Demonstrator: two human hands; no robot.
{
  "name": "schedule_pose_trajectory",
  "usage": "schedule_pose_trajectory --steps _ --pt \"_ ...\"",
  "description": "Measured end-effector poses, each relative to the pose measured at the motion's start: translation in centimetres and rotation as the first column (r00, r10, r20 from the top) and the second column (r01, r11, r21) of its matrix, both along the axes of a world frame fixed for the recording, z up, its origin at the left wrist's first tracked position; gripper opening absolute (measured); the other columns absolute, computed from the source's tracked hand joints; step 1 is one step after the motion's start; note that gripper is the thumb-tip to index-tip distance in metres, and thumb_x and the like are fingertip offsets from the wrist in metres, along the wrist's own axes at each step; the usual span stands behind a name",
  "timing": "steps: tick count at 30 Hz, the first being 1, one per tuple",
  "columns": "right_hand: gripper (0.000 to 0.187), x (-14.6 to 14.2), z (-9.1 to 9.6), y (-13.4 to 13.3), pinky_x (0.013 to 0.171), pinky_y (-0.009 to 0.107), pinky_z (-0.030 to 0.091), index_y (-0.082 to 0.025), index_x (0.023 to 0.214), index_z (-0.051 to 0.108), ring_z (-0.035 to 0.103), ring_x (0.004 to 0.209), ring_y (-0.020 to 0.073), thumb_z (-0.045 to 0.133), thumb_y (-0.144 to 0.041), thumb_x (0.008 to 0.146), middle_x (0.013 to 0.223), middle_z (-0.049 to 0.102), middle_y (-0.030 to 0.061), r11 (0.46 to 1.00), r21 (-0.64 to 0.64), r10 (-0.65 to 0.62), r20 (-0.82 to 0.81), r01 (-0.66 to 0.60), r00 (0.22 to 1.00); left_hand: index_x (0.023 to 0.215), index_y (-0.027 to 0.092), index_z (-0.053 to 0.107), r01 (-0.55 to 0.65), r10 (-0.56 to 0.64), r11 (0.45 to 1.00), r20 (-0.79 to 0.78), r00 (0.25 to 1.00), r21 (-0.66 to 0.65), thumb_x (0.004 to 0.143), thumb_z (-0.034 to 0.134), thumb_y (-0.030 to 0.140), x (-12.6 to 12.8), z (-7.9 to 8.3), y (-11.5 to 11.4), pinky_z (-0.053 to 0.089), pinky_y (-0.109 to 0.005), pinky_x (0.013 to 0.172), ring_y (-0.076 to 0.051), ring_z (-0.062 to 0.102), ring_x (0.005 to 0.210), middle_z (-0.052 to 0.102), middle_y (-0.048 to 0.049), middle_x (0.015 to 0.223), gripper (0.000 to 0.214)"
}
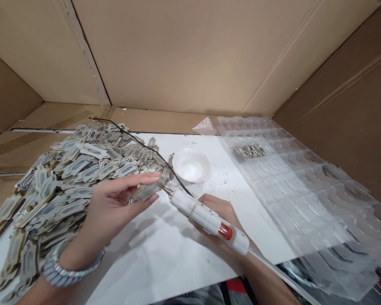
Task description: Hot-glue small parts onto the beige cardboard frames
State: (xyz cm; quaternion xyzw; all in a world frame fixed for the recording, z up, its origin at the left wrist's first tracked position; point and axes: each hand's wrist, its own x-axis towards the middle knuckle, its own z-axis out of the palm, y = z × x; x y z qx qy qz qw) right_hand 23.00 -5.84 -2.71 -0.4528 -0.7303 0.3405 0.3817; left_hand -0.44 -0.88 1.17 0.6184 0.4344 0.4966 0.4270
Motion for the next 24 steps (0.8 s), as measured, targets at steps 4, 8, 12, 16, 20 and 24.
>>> schedule_pose_trajectory --steps 4,8,12,16,20,24 --pt "0.015 -0.08 0.0 -0.05 0.056 0.024 0.039 -0.021 0.07 0.058 0.055 0.061 0.0127 0.054 -0.012 0.082 0.071 0.057 0.0 1.0 -0.001 -0.009 0.008 0.009 1.0 0.086 0.033 0.077 -0.008 0.008 0.999 -0.005 1.0 -0.032 0.067 0.084 0.03 0.03 0.06 -0.04 0.057 -0.037 0.098 -0.023 0.072 0.099 0.078 0.0017 0.1 0.02" --pt "0.013 -0.05 0.04 0.03 0.054 0.023 0.037 -0.02 0.068 0.057 0.054 0.06 0.0119 0.055 -0.014 0.079 0.071 0.056 -0.0002 1.0 0.007 -0.005 0.017 0.005 1.0 0.086 0.033 0.076 -0.013 0.013 0.999 -0.009 1.0 -0.043 0.067 0.084 0.031 0.05 0.1 -0.04 0.057 -0.036 0.098 -0.023 0.072 0.099 0.078 0.0024 0.099 0.02" --pt "0.014 -0.06 0.15 0.11 0.052 0.023 0.035 -0.02 0.066 0.054 0.052 0.058 0.0116 0.052 -0.011 0.076 0.068 0.054 -0.0007 1.0 0.015 -0.009 0.024 0.009 1.0 0.086 0.031 0.077 -0.023 0.023 0.999 -0.009 1.0 -0.041 0.066 0.085 0.031 0.1 0.14 -0.14 0.057 -0.038 0.098 -0.024 0.072 0.099 0.078 0.0012 0.1 0.021" --pt "0.015 -0.06 0.28 0.06 0.053 0.023 0.035 -0.02 0.065 0.052 0.051 0.058 0.0117 0.05 -0.01 0.074 0.066 0.052 -0.0011 1.0 0.016 -0.01 0.023 0.009 1.0 0.086 0.031 0.077 -0.028 0.028 0.999 -0.008 1.0 -0.029 0.065 0.085 0.029 0.1 0.17 -0.17 0.058 -0.037 0.096 -0.023 0.073 0.098 0.078 0.0016 0.099 0.022" --pt "0.015 -0.05 0.21 0.02 0.052 0.023 0.034 -0.02 0.066 0.052 0.051 0.058 0.012 0.051 -0.012 0.078 0.067 0.052 -0.0007 1.0 0.006 -0.003 0.031 0.003 1.0 0.085 0.029 0.077 -0.04 0.04 0.999 -0.02 0.999 -0.024 0.065 0.085 0.03 0.04 0.1 -0.09 0.058 -0.036 0.096 -0.023 0.073 0.098 0.078 0.0011 0.099 0.022" --pt "0.018 -0.05 -0.04 0.05 0.051 0.023 0.033 -0.02 0.064 0.049 0.048 0.056 0.0109 0.053 -0.013 0.079 0.066 0.049 -0.0021 1.0 0.022 -0.014 0.04 0.013 0.999 0.087 0.03 0.077 -0.044 0.044 0.999 -0.028 0.999 -0.021 0.066 0.085 0.032 -0.01 -0.05 -0.03 0.057 -0.036 0.097 -0.023 0.072 0.099 0.078 0.0013 0.099 0.023"
